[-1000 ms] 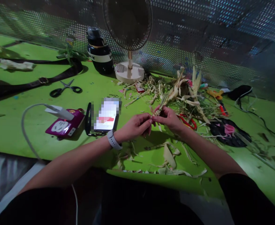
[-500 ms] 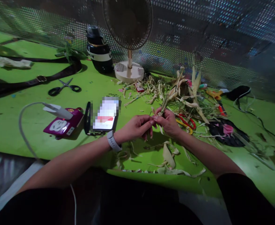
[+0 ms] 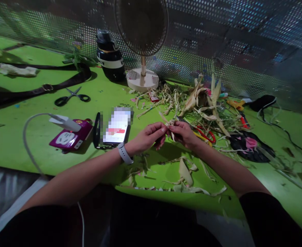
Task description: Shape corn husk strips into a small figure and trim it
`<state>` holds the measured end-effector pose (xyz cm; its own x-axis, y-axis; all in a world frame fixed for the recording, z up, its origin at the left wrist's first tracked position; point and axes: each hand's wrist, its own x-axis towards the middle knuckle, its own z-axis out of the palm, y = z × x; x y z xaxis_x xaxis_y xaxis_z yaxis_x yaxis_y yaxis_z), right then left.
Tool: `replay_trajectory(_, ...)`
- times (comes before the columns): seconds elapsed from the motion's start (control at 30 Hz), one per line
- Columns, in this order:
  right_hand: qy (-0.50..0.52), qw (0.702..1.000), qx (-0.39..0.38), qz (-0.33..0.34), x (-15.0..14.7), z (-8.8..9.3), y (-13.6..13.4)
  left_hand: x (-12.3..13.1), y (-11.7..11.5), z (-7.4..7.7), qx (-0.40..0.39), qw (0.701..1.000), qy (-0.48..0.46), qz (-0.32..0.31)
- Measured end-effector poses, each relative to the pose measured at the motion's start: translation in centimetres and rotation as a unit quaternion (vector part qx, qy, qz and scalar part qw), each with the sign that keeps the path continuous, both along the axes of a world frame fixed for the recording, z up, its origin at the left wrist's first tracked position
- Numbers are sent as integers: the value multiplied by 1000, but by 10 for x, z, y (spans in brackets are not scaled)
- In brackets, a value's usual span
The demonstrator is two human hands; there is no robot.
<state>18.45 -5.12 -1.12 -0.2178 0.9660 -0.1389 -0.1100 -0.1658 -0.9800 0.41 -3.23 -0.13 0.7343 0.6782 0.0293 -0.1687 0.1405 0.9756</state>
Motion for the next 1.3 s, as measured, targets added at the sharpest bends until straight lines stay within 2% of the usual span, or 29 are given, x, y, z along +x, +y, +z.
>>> replay_trajectory(0.1,4,1000,5,13,-1,2,-1,-1,0,-1,7,1000,-7,-5)
replay_trajectory(0.2,38,999,4,3,-1,4,-1,-1,0,-2,-24,999,-32,-22)
replay_trajectory(0.3,89,995,-32,-8,-2,8,-2,-1,0,-2,-74,994,-66,-44)
replay_trajectory(0.43,121,988,-92,28,-1,12,-3,0,0,-2,-112,988,-83,-63)
replay_trajectory(0.57,159,977,-127,58,2,12,-3,-1,0,-1,-107,989,-69,-79)
replay_trajectory(0.8,195,967,-157,48,2,14,-5,-2,1,-4,-81,990,-55,-101)
replay_trajectory(1.07,160,978,-130,23,-4,16,-7,0,-2,-3,-109,988,-66,-92)
replay_trajectory(1.3,131,987,-96,-5,-6,15,-4,2,-2,-4,-51,996,-52,-56)
